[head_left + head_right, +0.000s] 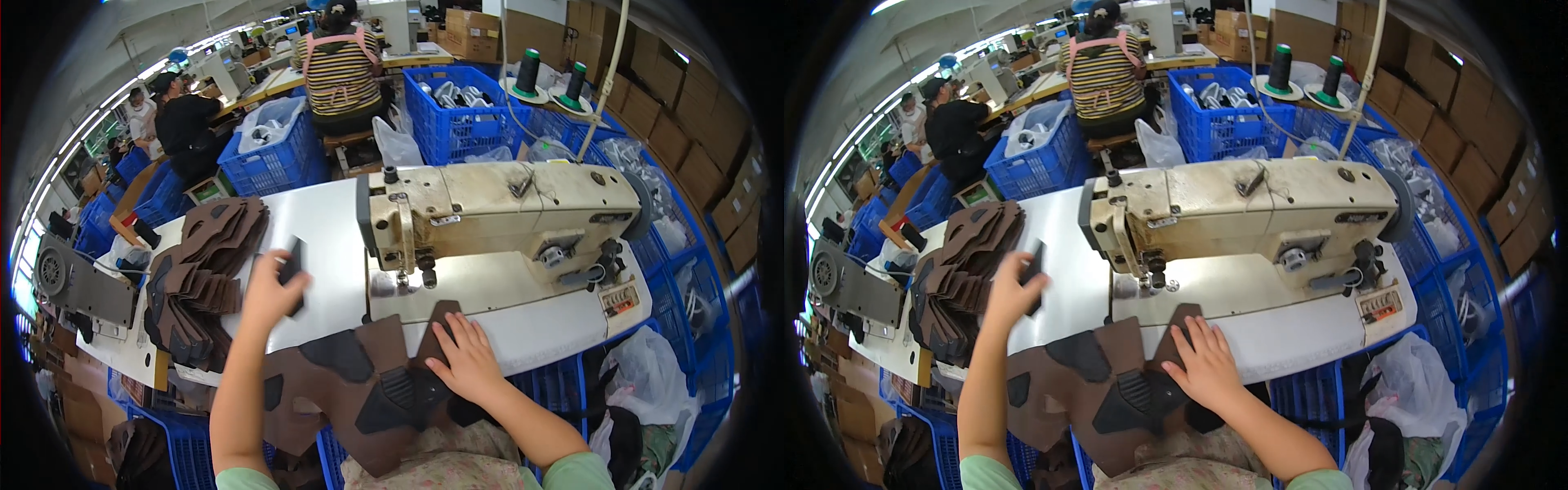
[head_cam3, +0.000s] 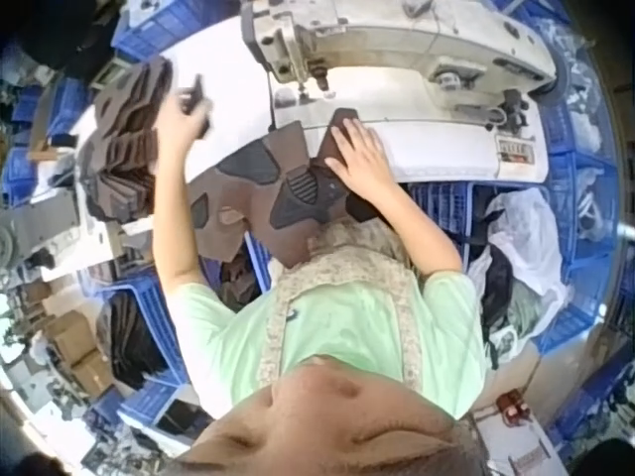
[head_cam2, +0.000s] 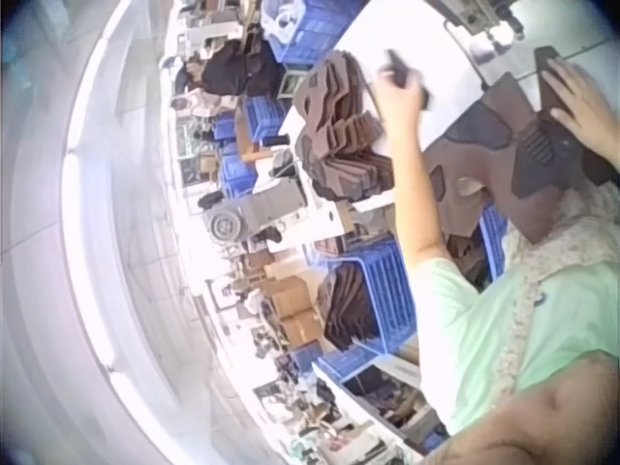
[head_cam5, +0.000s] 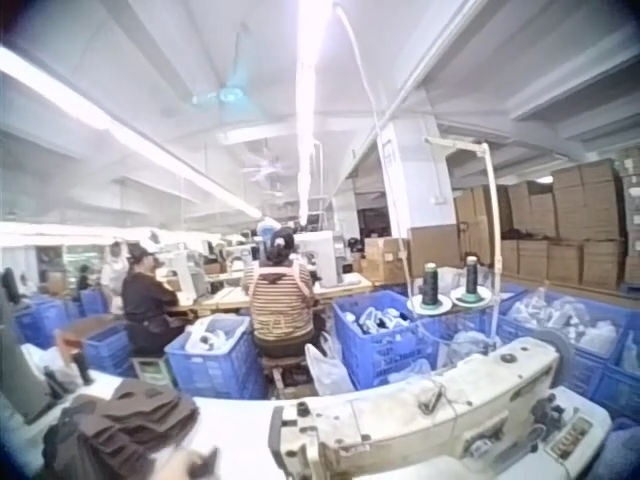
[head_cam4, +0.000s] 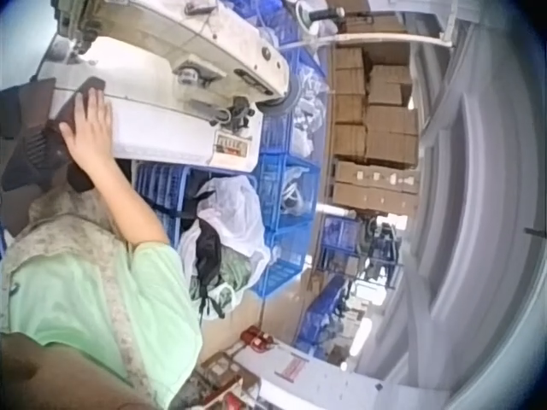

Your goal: Sewing leather or fabric components together using an industrial sewing machine to create shoe uppers.

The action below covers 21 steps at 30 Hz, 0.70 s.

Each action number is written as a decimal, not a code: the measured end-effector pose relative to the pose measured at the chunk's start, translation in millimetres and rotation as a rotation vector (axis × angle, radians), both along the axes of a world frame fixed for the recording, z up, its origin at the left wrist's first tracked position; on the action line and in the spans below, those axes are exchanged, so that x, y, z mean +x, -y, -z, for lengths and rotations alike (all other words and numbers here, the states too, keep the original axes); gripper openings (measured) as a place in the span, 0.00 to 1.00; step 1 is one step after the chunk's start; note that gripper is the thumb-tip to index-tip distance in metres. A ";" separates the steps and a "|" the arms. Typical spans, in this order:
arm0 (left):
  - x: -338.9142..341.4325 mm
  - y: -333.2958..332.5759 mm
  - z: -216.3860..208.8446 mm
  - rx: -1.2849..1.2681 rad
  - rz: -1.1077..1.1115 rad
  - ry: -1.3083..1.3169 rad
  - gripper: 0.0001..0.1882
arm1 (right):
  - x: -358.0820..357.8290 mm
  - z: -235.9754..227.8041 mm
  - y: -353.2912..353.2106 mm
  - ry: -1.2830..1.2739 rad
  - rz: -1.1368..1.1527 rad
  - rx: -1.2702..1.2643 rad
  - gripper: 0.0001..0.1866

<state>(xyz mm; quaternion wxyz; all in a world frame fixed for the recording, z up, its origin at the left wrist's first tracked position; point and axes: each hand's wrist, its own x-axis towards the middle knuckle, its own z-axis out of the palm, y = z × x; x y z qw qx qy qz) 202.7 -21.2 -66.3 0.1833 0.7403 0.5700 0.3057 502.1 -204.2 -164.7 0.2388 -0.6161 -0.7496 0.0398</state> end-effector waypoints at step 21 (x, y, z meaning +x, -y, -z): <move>101.2 102.3 69.5 0.079 0.279 -0.425 0.25 | -12.8 1.3 -27.7 0.034 -0.107 -0.014 0.29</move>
